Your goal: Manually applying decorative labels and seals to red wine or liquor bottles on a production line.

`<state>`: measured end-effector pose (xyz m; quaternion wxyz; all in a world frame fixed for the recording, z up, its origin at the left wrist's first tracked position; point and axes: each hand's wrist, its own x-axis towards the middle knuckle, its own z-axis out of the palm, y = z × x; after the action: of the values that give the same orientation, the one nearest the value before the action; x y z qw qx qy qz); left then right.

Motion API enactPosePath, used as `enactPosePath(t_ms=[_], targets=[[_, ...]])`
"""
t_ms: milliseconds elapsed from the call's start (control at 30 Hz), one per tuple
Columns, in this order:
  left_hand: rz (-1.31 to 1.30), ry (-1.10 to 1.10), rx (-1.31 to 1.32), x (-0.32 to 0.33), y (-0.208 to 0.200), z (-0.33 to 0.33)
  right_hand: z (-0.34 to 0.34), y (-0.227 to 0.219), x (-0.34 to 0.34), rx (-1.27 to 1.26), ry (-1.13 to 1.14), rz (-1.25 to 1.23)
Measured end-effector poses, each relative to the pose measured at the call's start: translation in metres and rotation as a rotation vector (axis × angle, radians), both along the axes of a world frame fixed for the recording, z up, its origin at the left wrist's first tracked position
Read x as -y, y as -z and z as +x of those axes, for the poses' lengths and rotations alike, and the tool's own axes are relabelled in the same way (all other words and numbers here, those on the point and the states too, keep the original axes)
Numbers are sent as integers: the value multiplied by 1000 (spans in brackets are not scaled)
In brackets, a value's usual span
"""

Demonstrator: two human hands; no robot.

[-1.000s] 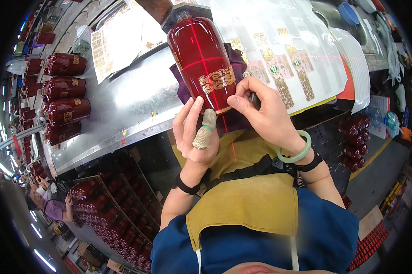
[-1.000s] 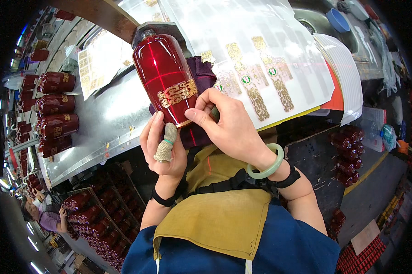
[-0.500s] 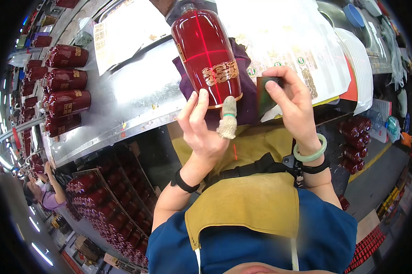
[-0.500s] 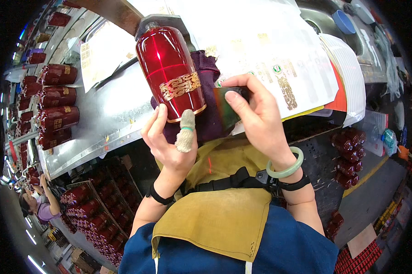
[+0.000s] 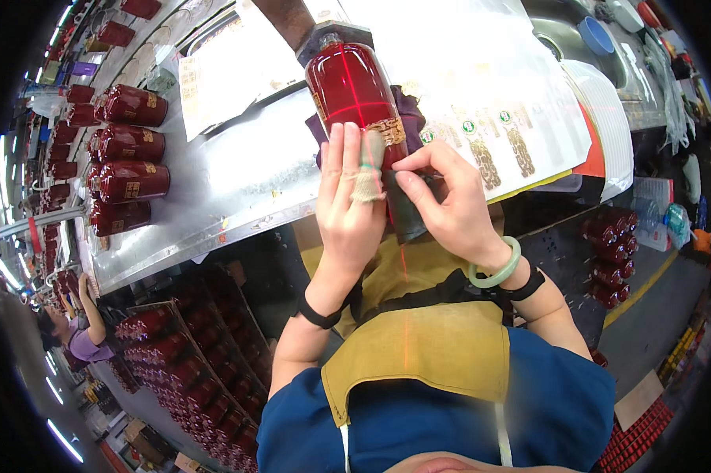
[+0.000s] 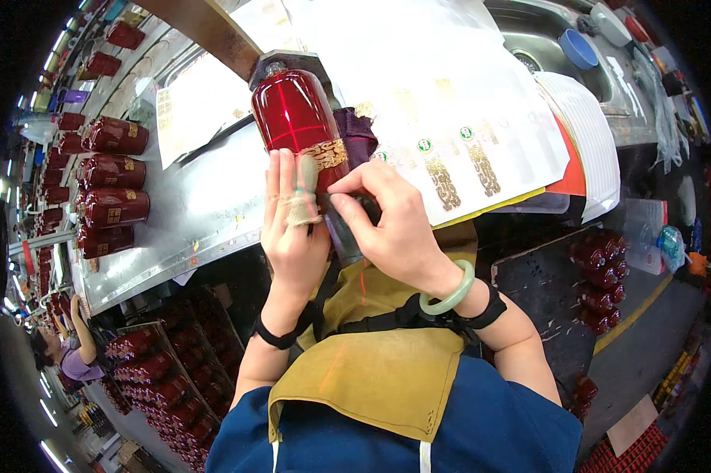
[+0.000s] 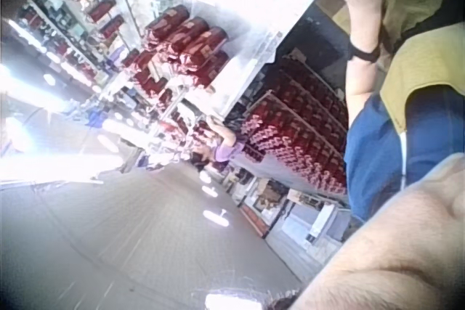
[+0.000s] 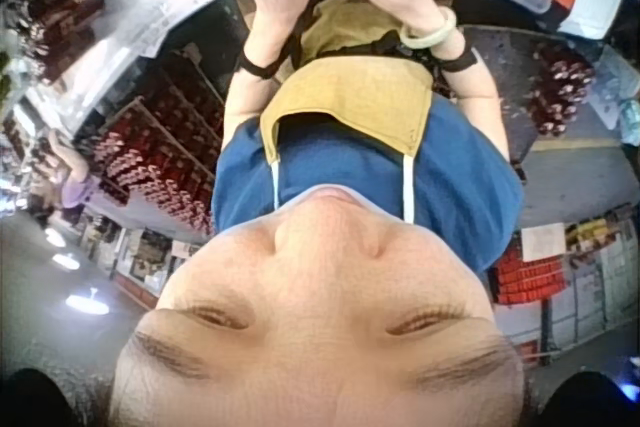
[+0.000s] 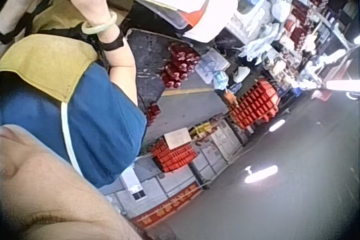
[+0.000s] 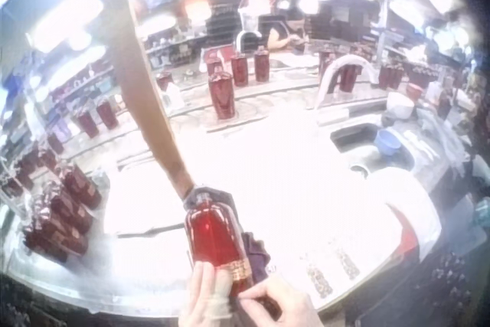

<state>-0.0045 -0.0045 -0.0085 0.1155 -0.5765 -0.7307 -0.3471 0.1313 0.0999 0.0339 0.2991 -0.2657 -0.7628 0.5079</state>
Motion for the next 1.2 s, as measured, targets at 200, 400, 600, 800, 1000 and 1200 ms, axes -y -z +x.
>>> enactPosePath(t_ms=[200,400,600,800,1000,1200], targets=[[109,-80,431,8,-1,7,3,14,-4,-68,102,-113],[73,-33,74,1,-3,8,5,19,-2,-87,90,-145],[217,-43,273,4,-4,9,5,19,-3,-98,106,-150],[109,13,26,-1,-4,9,4,17,-3,-92,101,-161],[219,-58,220,5,-8,9,4,18,-4,-100,105,-118],[95,48,-42,-2,-7,12,4,20,-4,-115,108,-194]])
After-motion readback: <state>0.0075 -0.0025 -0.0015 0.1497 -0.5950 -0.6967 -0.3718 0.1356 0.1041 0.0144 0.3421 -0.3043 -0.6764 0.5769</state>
